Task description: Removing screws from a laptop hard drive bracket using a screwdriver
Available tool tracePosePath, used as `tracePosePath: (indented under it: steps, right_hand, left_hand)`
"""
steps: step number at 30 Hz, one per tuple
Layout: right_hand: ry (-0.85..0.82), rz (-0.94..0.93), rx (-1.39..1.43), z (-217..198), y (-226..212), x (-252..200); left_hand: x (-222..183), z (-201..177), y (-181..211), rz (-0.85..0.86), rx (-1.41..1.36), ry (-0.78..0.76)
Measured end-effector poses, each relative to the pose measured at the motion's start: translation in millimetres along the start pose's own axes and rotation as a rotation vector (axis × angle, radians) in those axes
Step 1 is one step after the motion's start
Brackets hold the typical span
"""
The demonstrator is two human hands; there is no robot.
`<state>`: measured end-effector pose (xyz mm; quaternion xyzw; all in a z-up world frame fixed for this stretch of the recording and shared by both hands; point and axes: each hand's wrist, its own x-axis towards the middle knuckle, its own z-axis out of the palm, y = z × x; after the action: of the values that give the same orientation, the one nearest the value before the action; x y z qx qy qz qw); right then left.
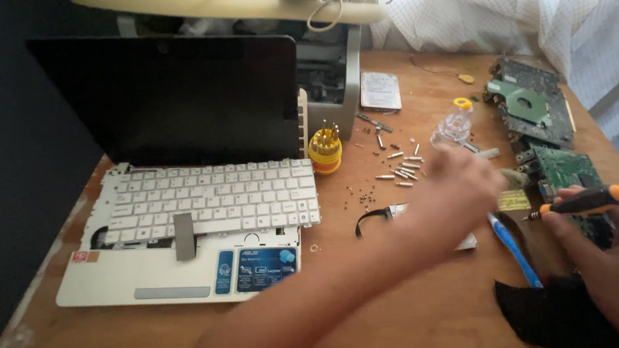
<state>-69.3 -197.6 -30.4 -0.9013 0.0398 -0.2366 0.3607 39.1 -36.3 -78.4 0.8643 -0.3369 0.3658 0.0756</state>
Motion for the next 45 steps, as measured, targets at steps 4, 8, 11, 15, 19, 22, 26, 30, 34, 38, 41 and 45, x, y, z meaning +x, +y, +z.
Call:
tracePosePath:
  steps: [4, 8, 11, 15, 19, 22, 26, 30, 34, 38, 41, 45]
  right_hand:
    - [0.018, 0.025, -0.118, -4, -15, -2]
    - [-0.013, 0.037, -0.074, -3, -13, -1]
    - [-0.010, -0.008, -0.034, -1, -4, 0]
    - [0.029, -0.011, -0.043, 0, -1, 2]
    - [0.002, 0.042, -0.088, 1, -2, 3]
    - [0.041, 0.021, -0.110, 2, 8, 5]
    - [0.049, 0.029, 0.050, 4, 20, 9]
    - [0.045, 0.145, 0.385, -7, -20, 8]
    - [0.007, 0.129, 0.457, -11, -56, 10]
    - [-0.028, -0.159, 0.529, 6, -65, 20]
    - [-0.069, -0.202, 0.698, 34, -53, 21]
    - [-0.242, -0.172, 0.667, 71, -23, 24]
  left_hand:
    - [-26, -53, -62, -0.049, -0.087, -0.224]
    - [-59, -51, -96, -0.036, 0.151, -0.480]
    - [-70, -46, -106, -0.012, 0.180, -0.444]
    - [-76, -45, -108, 0.028, 0.210, -0.426]
    - [-80, -49, -110, 0.026, 0.205, -0.448]
    - [-76, -61, -113, 0.012, 0.175, -0.457]
    - [-70, -72, -113, -0.027, 0.152, -0.488]
    - [-54, -92, -111, -0.045, -0.129, -0.247]
    - [-8, -149, -99, -0.068, -0.521, -0.357]
    - [15, -177, -82, -0.065, -0.625, -0.332]
    - [9, -161, -89, -0.150, -0.478, -0.290]
    - [-6, -130, -109, -0.153, -0.255, -0.374]
